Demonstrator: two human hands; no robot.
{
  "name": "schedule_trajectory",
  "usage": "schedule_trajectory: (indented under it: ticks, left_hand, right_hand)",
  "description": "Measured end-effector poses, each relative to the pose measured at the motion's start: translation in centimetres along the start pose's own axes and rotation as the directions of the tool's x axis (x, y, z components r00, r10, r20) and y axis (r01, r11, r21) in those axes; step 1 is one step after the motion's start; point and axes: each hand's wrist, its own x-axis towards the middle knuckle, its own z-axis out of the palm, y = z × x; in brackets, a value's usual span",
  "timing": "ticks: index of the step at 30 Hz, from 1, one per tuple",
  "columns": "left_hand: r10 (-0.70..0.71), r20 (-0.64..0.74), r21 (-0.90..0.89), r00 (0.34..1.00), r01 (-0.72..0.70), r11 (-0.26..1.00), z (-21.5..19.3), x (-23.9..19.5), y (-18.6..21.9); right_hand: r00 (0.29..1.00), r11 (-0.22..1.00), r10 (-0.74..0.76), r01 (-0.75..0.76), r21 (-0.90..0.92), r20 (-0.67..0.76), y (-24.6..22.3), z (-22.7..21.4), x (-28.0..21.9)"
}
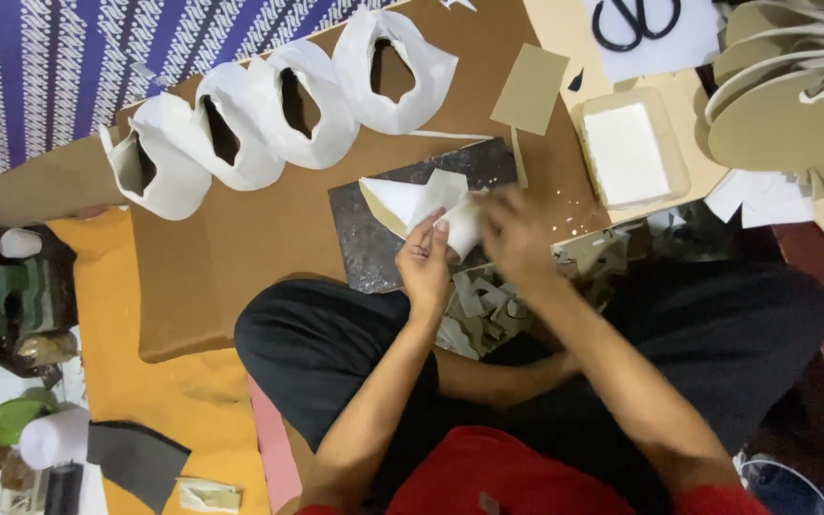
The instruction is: The person sits on the floor and applies a white substance to the edges of white mask-like objects using a small rectangular tool. They repeatedly dip the tool into a container and spread the substance along the seams of the objects, which are lined up on a cardboard surface.
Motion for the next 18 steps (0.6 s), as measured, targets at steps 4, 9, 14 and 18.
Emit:
schedule_trajectory:
  ticks: [4, 9, 14, 18]
  left_hand:
    - [-0.06, -0.059, -0.155, 0.996, 0.05, 0.987, -0.1, -0.8, 0.3]
    - [-0.022, -0.027, -0.082, 0.999, 0.02, 0.996, -0.3, -1.4, 2.2]
    - [-0.032, -0.072, -0.143, 0.997, 0.022, 0.989, -0.5, -0.3, -1.4]
    - [-0.125, -0.064, -0.228, 0.99, 0.107, 0.968, -0.8, -0.5, -1.0]
  right_hand:
    - [0.996, 0.968, 0.036, -0.057, 0.245, 0.086, -1.9, 0.4, -1.5]
    - [0.994, 0.992, 0.104, -0.101, 0.071, -0.037, 2.4, 0.7, 0.0]
    - [0.993, 0.97, 0.111, -0.118, 0.21, 0.048, -1.2, 0.8, -0.9]
    - [0.99, 0.984, 0.123, -0.113, 0.136, -0.067, 3.0, 1.8, -0.2]
